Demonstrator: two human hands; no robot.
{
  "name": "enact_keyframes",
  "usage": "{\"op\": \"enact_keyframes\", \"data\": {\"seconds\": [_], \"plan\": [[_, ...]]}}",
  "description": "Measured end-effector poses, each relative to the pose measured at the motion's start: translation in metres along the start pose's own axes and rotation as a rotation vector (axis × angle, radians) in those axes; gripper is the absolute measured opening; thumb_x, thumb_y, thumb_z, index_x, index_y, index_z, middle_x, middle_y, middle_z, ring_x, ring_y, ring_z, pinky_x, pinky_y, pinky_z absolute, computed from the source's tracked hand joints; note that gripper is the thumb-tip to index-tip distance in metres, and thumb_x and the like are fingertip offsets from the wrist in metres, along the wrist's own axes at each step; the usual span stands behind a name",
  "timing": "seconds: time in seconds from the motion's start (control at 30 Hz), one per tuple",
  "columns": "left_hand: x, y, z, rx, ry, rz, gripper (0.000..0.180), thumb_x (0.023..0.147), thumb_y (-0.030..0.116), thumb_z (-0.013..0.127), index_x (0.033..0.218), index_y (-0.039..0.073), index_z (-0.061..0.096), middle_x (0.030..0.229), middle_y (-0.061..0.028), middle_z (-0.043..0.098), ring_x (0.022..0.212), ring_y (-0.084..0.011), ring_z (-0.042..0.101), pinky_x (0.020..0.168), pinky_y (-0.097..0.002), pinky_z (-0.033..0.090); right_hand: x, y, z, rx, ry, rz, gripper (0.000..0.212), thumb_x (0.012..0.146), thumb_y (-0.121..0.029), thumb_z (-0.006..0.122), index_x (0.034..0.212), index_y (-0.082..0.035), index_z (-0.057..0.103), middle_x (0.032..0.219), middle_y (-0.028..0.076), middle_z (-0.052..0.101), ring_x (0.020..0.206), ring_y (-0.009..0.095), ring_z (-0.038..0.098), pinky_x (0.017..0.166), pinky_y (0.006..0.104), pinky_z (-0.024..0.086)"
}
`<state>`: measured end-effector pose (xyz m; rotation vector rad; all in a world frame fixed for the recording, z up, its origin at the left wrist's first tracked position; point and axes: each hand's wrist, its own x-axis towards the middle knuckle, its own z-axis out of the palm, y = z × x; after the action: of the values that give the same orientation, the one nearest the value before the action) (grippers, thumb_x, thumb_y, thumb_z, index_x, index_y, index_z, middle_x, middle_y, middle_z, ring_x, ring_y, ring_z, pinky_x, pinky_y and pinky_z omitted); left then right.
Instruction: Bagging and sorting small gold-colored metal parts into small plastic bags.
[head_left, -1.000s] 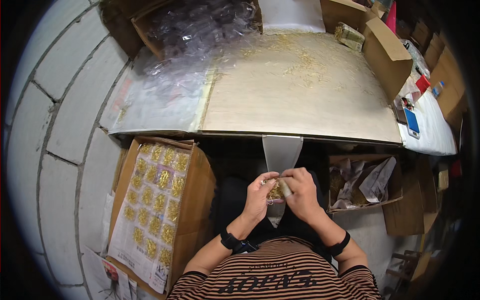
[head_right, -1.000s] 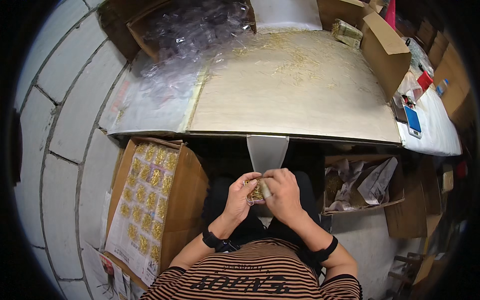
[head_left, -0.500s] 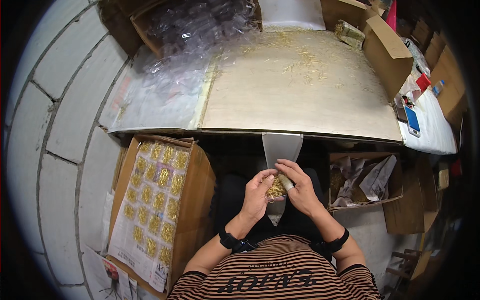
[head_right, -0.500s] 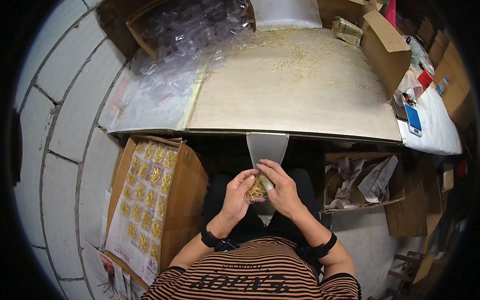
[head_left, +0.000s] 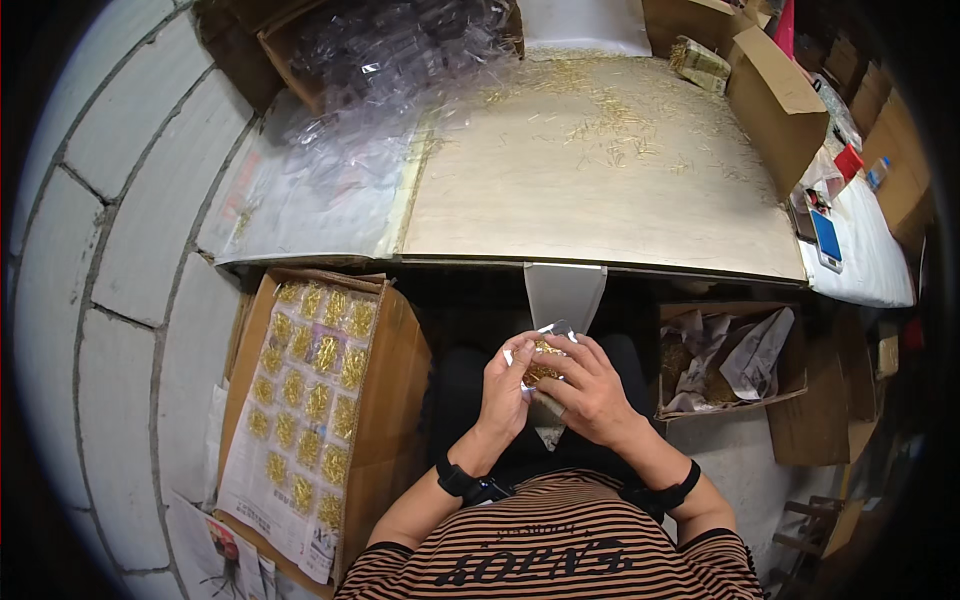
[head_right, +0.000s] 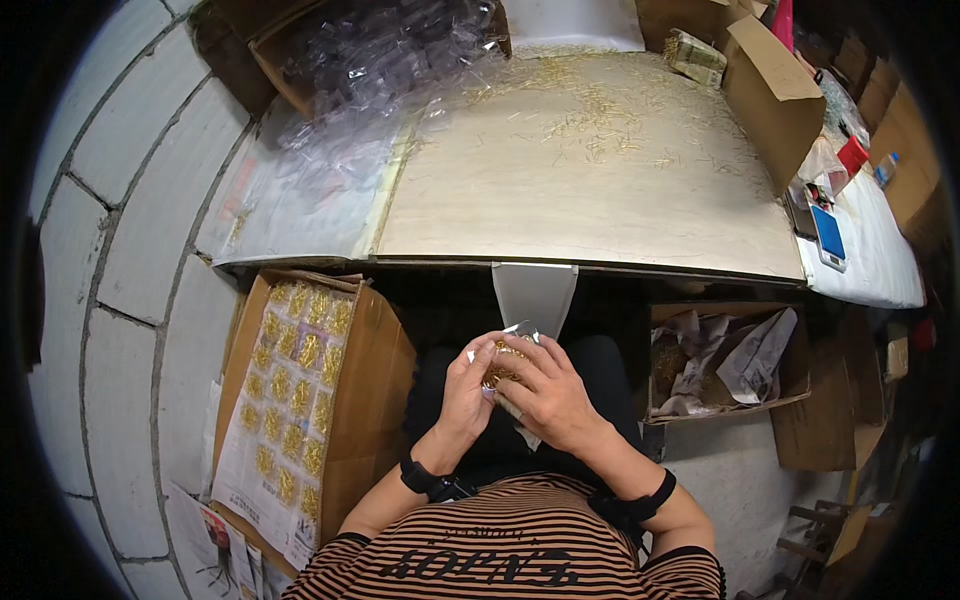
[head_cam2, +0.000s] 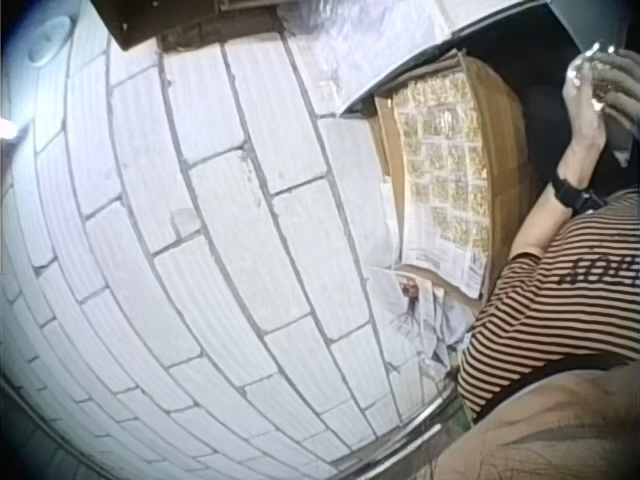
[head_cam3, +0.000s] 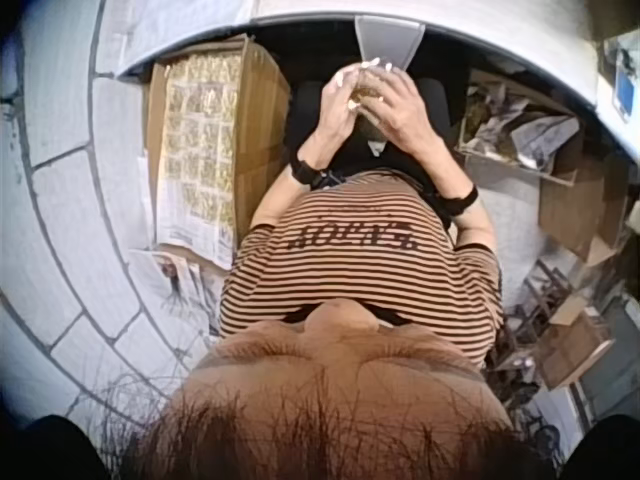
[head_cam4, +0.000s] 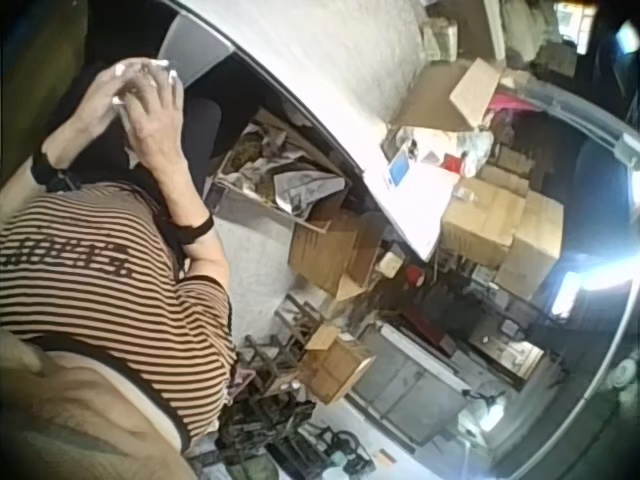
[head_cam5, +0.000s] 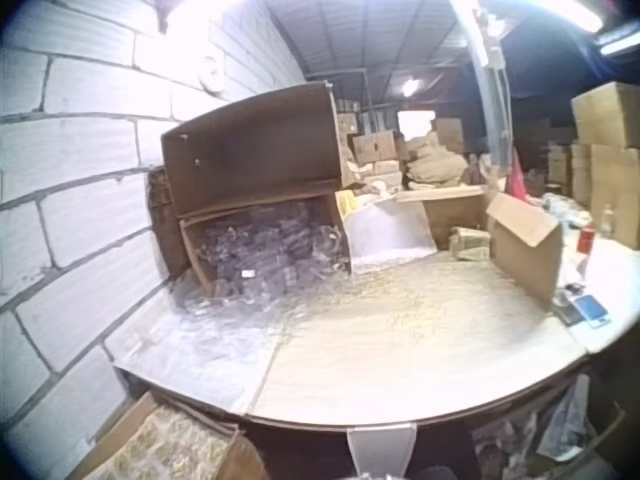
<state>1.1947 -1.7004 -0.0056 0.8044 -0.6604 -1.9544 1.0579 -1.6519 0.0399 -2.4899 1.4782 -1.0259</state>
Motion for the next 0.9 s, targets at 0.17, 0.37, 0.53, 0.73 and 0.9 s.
{"op": "enact_keyframes", "data": {"seconds": [0.17,0.37,0.53,0.73,0.9], "plan": [[-0.002,0.004,-0.005,0.008,-0.029,-0.046,0.025,0.096,0.017,0.049,0.115,0.001,0.050,0.103,-0.0078,0.060,0.087,-0.0129,0.062,0.069,-0.0266,0.055,-0.002,0.010,0.003,0.085,0.084,-0.008,0.024,0.065,-0.007,0.070,0.087,-0.002,0.061,0.110,0.010,0.058,0.113,0.029,0.052,0.092,0.0472,0.042],[-0.005,0.009,-0.001,0.044,-0.051,-0.123,0.025,0.095,0.017,0.050,0.116,0.003,0.052,0.101,-0.0070,0.061,0.085,-0.0158,0.064,0.067,-0.0340,0.058,0.005,0.013,-0.009,0.014,0.167,0.183,0.025,0.065,-0.002,0.069,0.087,-0.001,0.059,0.106,0.011,0.059,0.106,0.031,0.055,0.087,0.0434,0.045],[-0.002,0.004,-0.006,0.039,-0.044,-0.071,0.026,0.098,0.020,0.045,0.114,0.001,0.052,0.102,-0.0074,0.061,0.087,-0.0145,0.063,0.070,-0.0301,0.057,0.002,0.002,-0.010,-0.080,-0.068,0.078,0.055,0.074,-0.012,0.067,0.124,0.000,0.050,0.129,0.016,0.050,0.124,0.031,0.046,0.102,0.0452,0.036],[-0.006,0.003,-0.003,-0.044,-0.014,0.007,0.026,0.097,0.019,0.047,0.115,0.000,0.052,0.103,-0.0082,0.060,0.093,-0.0140,0.060,0.079,-0.0278,0.052,-0.005,-0.007,-0.001,-0.122,-0.222,0.075,0.053,0.076,-0.016,0.066,0.122,0.005,0.049,0.125,0.020,0.050,0.120,0.033,0.047,0.101,0.0452,0.036],[-0.003,-0.004,-0.004,0.030,0.023,0.034,0.024,0.097,0.016,0.047,0.114,0.000,0.053,0.099,-0.0059,0.060,0.088,-0.0110,0.059,0.077,-0.0249,0.051,0.001,0.004,0.003,-0.027,-0.168,0.155,0.048,0.074,-0.016,0.067,0.116,0.002,0.053,0.117,0.016,0.054,0.110,0.032,0.051,0.098,0.0413,0.040]]}}
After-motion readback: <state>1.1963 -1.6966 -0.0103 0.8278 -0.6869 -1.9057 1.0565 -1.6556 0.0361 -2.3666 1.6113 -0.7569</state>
